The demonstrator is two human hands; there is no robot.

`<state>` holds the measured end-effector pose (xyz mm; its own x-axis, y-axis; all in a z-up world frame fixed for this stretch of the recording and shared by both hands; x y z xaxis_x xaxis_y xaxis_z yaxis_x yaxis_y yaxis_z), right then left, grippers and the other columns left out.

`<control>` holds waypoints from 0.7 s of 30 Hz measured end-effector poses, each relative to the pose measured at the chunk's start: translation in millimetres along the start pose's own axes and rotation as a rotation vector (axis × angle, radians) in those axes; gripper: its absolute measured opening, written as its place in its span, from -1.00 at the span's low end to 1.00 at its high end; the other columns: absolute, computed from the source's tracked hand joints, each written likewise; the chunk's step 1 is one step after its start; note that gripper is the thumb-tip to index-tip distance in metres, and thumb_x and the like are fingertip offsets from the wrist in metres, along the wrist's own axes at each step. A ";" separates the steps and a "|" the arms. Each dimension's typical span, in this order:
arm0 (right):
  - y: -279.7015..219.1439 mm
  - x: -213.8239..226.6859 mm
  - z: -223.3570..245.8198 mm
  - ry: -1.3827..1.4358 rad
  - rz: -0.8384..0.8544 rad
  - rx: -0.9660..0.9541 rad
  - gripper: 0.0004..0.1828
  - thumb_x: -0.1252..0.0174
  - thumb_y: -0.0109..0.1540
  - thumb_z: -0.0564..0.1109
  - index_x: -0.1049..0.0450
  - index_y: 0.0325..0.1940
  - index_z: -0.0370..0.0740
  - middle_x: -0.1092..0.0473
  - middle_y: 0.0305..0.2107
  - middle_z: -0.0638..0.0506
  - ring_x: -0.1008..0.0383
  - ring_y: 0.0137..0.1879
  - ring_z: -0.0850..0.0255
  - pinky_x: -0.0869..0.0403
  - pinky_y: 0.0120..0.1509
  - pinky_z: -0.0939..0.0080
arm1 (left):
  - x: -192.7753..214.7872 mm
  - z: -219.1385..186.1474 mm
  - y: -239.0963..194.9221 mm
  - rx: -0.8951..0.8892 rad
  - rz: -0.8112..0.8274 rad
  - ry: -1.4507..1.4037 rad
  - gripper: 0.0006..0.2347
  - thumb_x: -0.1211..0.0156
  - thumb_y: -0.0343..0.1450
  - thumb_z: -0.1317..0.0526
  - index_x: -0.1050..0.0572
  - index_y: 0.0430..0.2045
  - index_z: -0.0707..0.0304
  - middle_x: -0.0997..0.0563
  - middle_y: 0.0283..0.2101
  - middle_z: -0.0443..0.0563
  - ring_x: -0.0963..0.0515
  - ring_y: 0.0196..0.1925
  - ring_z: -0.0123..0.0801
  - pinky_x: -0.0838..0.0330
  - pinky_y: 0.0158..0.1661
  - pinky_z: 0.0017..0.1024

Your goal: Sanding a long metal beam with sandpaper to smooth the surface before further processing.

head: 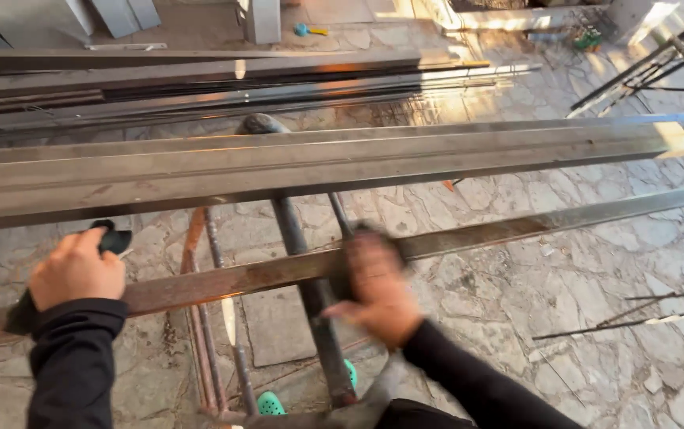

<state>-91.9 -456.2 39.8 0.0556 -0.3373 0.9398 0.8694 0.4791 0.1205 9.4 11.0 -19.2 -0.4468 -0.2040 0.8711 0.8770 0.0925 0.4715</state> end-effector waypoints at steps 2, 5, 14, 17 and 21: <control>-33.1 7.0 -62.2 -0.025 -0.200 -0.436 0.09 -0.30 0.17 0.26 0.06 0.60 -0.18 0.07 0.52 -0.23 0.15 0.62 -0.12 0.10 0.62 -0.19 | -1.1 1.9 -0.8 0.002 -0.025 -0.136 -0.56 -0.10 0.29 0.17 -0.70 0.06 -0.15 -0.72 -0.14 -0.02 -0.70 -0.23 -0.03 -0.54 -0.25 -0.12; -44.1 19.0 -118.0 -0.247 -0.116 -0.733 0.27 0.38 0.23 0.66 0.29 0.57 -0.50 0.35 0.53 -0.42 0.40 0.66 -0.16 0.36 0.66 -0.05 | -5.7 -1.5 3.1 -0.005 -0.071 -0.181 -0.60 -0.19 0.22 0.20 -0.71 -0.05 -0.06 -0.72 -0.19 0.02 -0.69 -0.26 -0.01 -0.55 -0.26 -0.07; 83.0 -49.6 142.7 0.017 -0.105 0.141 0.37 0.01 0.06 0.70 0.02 0.52 -0.48 0.06 0.47 -0.45 0.10 0.62 -0.24 0.12 0.67 -0.13 | -12.2 -3.6 -0.3 0.120 0.237 -0.254 -0.66 -0.14 0.40 0.20 -0.63 0.07 -0.03 -0.68 -0.03 0.00 -0.70 0.02 -0.06 -0.47 0.08 -0.14; 50.7 -38.7 77.6 -0.124 -0.176 -0.011 0.28 -0.15 0.10 0.64 -0.10 0.50 -0.45 -0.04 0.44 -0.46 0.09 0.59 -0.31 0.11 0.64 -0.23 | -29.1 0.6 -1.4 0.105 0.244 -0.250 -0.63 -0.16 0.39 0.17 -0.61 0.11 -0.09 -0.66 -0.02 -0.05 -0.69 0.05 -0.12 -0.46 0.10 -0.17; 1.9 -32.0 -10.5 -0.334 -0.348 -0.368 0.11 -0.27 0.13 0.44 -0.22 0.44 -0.46 -0.19 0.35 -0.48 -0.10 0.53 -0.30 -0.02 0.64 -0.18 | -23.2 -4.3 -4.3 0.096 0.176 -0.255 -0.65 -0.19 0.35 0.18 -0.62 0.04 -0.07 -0.65 -0.09 -0.03 -0.69 -0.01 -0.10 -0.48 0.08 -0.18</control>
<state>-86.8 -453.0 6.5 -0.3682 -0.1227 0.9216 0.9248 0.0543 0.3766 16.8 11.2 -42.0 -0.3306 0.0730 0.9409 0.9294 0.1982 0.3112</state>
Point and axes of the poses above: each hand's wrist, its own y-axis towards the middle knuckle, its own x-axis out of the back of the hand, z = x × y, the point moved 1 cm from there along y, towards the middle knuckle
